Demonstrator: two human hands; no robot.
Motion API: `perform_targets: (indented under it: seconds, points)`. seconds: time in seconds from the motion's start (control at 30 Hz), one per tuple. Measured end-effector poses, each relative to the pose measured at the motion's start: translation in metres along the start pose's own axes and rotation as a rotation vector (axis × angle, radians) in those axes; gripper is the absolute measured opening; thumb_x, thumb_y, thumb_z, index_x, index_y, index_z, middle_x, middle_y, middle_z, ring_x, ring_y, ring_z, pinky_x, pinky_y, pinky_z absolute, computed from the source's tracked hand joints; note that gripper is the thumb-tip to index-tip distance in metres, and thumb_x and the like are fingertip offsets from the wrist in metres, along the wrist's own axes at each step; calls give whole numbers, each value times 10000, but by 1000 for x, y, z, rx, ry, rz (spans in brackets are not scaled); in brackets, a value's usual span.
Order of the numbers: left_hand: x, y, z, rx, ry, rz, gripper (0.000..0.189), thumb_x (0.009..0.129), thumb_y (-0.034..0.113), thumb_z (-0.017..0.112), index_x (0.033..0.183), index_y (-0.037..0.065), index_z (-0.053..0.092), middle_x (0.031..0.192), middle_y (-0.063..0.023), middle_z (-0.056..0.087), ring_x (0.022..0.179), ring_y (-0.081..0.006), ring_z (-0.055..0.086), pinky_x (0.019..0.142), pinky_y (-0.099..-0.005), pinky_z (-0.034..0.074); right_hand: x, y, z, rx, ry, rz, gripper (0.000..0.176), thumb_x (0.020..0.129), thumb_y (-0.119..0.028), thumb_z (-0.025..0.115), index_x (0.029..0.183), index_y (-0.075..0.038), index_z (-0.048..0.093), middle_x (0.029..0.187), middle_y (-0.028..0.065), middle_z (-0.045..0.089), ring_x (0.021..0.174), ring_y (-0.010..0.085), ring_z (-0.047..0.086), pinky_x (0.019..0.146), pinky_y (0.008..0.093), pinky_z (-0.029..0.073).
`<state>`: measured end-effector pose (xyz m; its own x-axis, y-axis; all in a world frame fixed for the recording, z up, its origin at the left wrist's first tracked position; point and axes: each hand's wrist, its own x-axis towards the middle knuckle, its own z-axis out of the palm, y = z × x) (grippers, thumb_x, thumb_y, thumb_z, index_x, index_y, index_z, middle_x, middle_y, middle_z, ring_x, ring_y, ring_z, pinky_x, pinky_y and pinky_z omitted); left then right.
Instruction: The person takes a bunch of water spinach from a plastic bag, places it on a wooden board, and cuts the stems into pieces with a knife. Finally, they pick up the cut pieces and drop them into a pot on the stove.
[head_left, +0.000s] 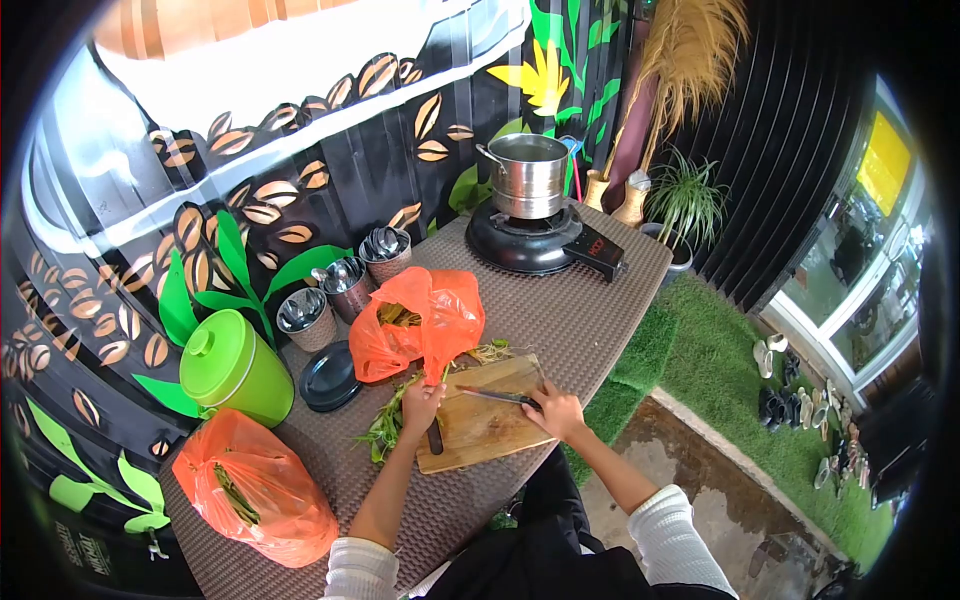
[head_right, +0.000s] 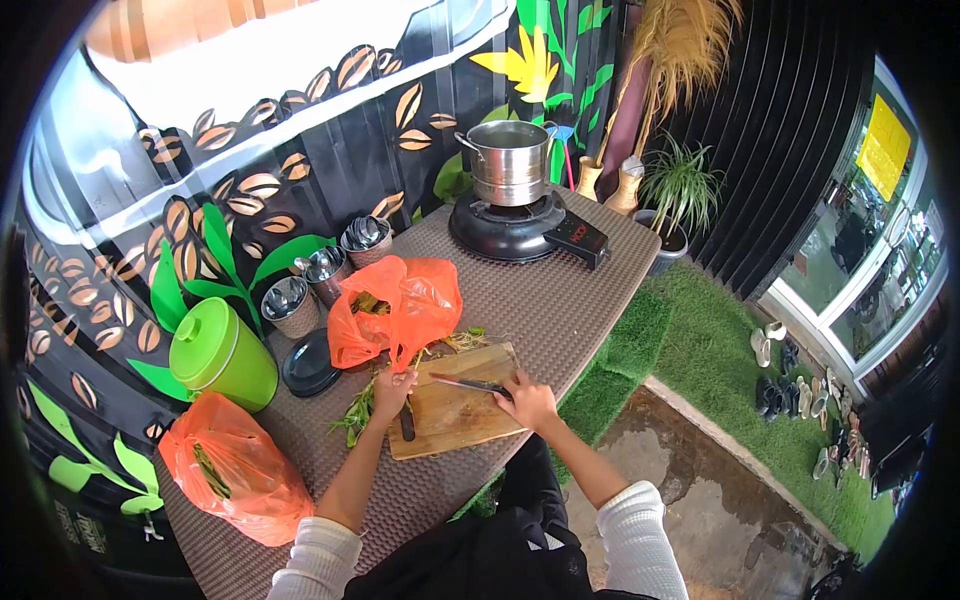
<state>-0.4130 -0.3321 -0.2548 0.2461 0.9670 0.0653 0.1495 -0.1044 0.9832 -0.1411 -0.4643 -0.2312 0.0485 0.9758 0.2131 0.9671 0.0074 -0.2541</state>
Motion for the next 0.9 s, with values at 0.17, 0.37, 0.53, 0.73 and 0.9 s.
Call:
perform_targets:
  seconds: [0.17, 0.37, 0.53, 0.73, 0.9]
  points:
    - [-33, 6, 9, 167, -114, -3, 193, 861, 162, 670, 951, -9, 668, 719, -78, 669, 671, -148, 646, 595, -282, 503, -14, 7, -3, 42, 111, 245, 383, 912, -437, 518, 954, -79, 646, 996, 142, 578, 755, 342, 650, 647, 439, 540]
    - [-59, 17, 26, 352, -186, 62, 222, 826, 182, 716, 972, 14, 703, 820, -84, 701, 724, -180, 639, 700, -315, 502, -36, -2, -11, -14, 125, 352, 352, 911, -402, 538, 934, -66, 639, 988, 150, 593, 768, 352, 647, 654, 446, 537]
    - [-65, 7, 38, 428, -210, 231, 154, 750, 171, 755, 891, 108, 750, 821, -63, 676, 849, -246, 594, 781, -377, 469, -61, -13, 0, 370, 194, 500, 386, 919, -389, 534, 927, -11, 615, 892, 215, 632, 809, 420, 622, 699, 492, 494]
    - [-73, 6, 42, 484, -219, 239, 148, 728, 192, 766, 871, 156, 759, 827, -20, 669, 848, -225, 552, 809, -367, 416, -98, -52, -8, 668, 60, 447, 361, 922, -350, 563, 924, 10, 587, 762, 265, 614, 782, 440, 622, 663, 475, 476]
    - [-79, -3, 47, 484, -151, 233, 113, 743, 224, 752, 850, 190, 759, 839, 9, 661, 874, -205, 534, 874, -352, 348, -111, -67, -3, 433, -18, 406, 289, 932, -233, 539, 1150, -43, 533, 835, 245, 644, 801, 430, 626, 697, 503, 500]
